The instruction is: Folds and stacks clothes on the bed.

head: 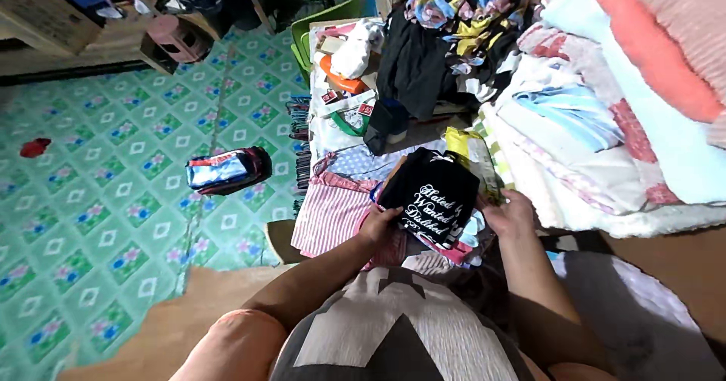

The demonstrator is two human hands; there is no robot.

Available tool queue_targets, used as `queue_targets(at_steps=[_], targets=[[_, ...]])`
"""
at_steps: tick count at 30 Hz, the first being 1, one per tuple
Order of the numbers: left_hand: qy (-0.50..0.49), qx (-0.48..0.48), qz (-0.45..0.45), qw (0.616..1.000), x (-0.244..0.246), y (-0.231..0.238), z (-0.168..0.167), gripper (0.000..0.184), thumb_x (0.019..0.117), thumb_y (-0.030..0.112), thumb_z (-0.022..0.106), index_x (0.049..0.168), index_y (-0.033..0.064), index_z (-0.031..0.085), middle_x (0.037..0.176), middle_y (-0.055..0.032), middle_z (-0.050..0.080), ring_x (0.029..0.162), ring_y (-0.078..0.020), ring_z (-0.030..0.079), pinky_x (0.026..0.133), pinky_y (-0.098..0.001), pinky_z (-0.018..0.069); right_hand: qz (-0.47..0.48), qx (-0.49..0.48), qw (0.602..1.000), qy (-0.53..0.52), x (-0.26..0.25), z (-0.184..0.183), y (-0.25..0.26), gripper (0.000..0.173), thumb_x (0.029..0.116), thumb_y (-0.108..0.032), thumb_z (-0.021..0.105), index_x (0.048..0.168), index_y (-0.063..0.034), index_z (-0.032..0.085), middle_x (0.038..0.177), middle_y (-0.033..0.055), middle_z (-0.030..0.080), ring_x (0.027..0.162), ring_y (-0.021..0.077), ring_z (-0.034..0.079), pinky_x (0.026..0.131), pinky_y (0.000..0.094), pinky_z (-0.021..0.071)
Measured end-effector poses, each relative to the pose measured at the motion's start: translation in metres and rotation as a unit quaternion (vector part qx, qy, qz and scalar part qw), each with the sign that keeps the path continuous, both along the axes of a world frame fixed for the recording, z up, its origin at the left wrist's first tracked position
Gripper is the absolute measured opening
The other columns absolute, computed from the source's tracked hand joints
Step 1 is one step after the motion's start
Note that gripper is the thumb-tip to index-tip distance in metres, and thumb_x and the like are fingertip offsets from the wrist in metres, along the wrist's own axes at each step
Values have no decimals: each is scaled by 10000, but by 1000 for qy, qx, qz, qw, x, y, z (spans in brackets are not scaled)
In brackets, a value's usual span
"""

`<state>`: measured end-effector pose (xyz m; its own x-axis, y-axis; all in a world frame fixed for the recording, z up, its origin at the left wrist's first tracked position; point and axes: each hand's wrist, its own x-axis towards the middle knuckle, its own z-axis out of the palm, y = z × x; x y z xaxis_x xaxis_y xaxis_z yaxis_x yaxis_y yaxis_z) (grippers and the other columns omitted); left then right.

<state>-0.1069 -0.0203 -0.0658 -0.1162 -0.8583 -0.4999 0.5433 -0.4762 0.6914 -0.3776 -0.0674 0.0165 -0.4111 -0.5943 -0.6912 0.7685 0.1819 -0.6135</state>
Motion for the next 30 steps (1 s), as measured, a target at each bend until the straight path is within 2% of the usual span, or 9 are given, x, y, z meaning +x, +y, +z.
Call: queue_targets(at_steps=[8,13,16,18,20,22,24,27,30], targets=[[22,6,1,1000,0,-2,-6,707,910,76,683,1481,25,270,1195,-204,665,1054,-285,700,912,-465,597,11,-72,997,41,12,1,-37,471,1033,-296,493,1459,-122,389,1458,122,503,1320,266,529,1029,467,507],[44,-4,-2,999,0,-2,-1,610,942,60,648,1462,34,330,1178,-202,680,1038,-292,706,904,-475,596,35,-38,996,77,8,-12,-49,417,1014,-233,513,1382,-44,453,1265,186,598,1107,291,631,880,475,569],[38,8,2,999,-2,-5,4,591,938,68,650,1447,30,351,1145,-204,689,1004,-293,714,874,-473,602,133,-65,971,188,0,2,-15,440,1040,-171,491,1450,-26,422,1459,175,512,1313,282,547,1042,483,514],[0,4,2,1000,-5,-11,14,650,894,41,694,1449,29,356,1133,-203,690,981,-295,717,841,-472,611,231,-107,903,347,-1,10,16,578,1003,-172,517,1545,-22,386,1591,175,402,1420,269,461,1117,478,451],[-64,-38,-33,997,-9,-25,26,817,809,37,768,1476,42,297,1176,-177,671,1006,-273,710,838,-448,617,303,-178,788,505,3,13,38,652,974,-256,556,1549,2,388,1621,201,355,1472,246,402,1171,431,411],[-81,-71,-45,993,-15,-40,36,822,771,21,783,1458,49,332,1187,-169,673,1008,-274,710,828,-454,621,334,-245,646,641,14,6,48,692,993,-403,549,1528,19,428,1624,260,324,1530,333,302,1241,505,307],[-64,-67,-32,995,-21,-50,35,712,825,7,733,1441,51,377,1153,-181,686,979,-291,713,799,-471,619,353,-247,531,730,34,-2,50,688,973,-477,581,1507,-50,498,1616,259,346,1522,426,289,1220,622,287],[-74,14,6,997,-21,-55,22,596,939,98,680,1449,38,377,1098,-206,674,936,-308,692,770,-493,588,463,-129,428,766,59,-25,43,737,921,-579,639,1559,-255,464,1689,162,246,1542,454,213,1182,719,226],[-91,38,4,995,-18,-53,18,573,974,138,669,1452,42,368,1117,-209,670,947,-315,690,775,-502,587,460,-93,390,792,65,-48,41,796,878,-634,654,1572,-310,434,1699,140,228,1546,449,205,1169,737,224]])
